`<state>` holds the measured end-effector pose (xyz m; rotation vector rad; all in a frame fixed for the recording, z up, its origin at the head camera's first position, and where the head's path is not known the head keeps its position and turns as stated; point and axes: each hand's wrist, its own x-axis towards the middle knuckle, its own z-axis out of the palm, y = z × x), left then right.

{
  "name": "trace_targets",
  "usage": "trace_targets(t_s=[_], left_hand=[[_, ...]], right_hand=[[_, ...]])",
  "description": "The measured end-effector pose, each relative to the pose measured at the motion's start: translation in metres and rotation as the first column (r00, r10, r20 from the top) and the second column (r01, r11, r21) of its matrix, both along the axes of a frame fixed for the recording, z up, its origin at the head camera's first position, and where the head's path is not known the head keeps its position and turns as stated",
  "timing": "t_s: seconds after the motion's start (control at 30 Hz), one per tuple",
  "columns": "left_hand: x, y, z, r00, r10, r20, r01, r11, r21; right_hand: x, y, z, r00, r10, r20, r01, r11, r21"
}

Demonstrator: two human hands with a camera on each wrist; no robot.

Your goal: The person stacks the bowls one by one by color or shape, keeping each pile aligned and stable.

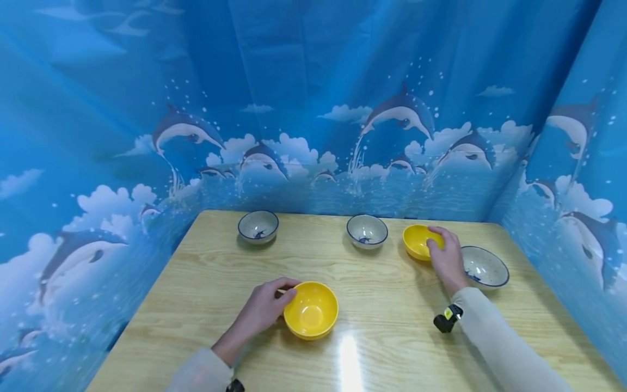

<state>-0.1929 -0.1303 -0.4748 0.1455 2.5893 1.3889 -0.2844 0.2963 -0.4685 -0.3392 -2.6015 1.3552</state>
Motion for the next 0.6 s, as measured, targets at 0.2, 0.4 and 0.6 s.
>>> trace_targets(t_s=[0.2,0.4,0.6], left_hand=[[-0.0007,-0.0003,-0.0011,1.000,0.001,0.006,-0.001,1.000,0.009],[-0.0009,-0.0015,-0.0022,1.000,-0.011,-0.003,0.011,1.000,0.006],[-0.0006,-0.0026,-0.0025,1.000,-0.014,-0.003,0.014,1.000,0.011]], right_hand=[[-0.0013,-0.0004,-0.0079,1.000,0.008,0.026,-0.008,1.000,0.019],[-0.0024,-0.0023,-0.0110,0.998,-0.013,0.060,0.011,1.000,0.025],[-0.0059,-0.0074,-0.0106,0.995,-0.039,0.094,0.036,0.999,0.034]])
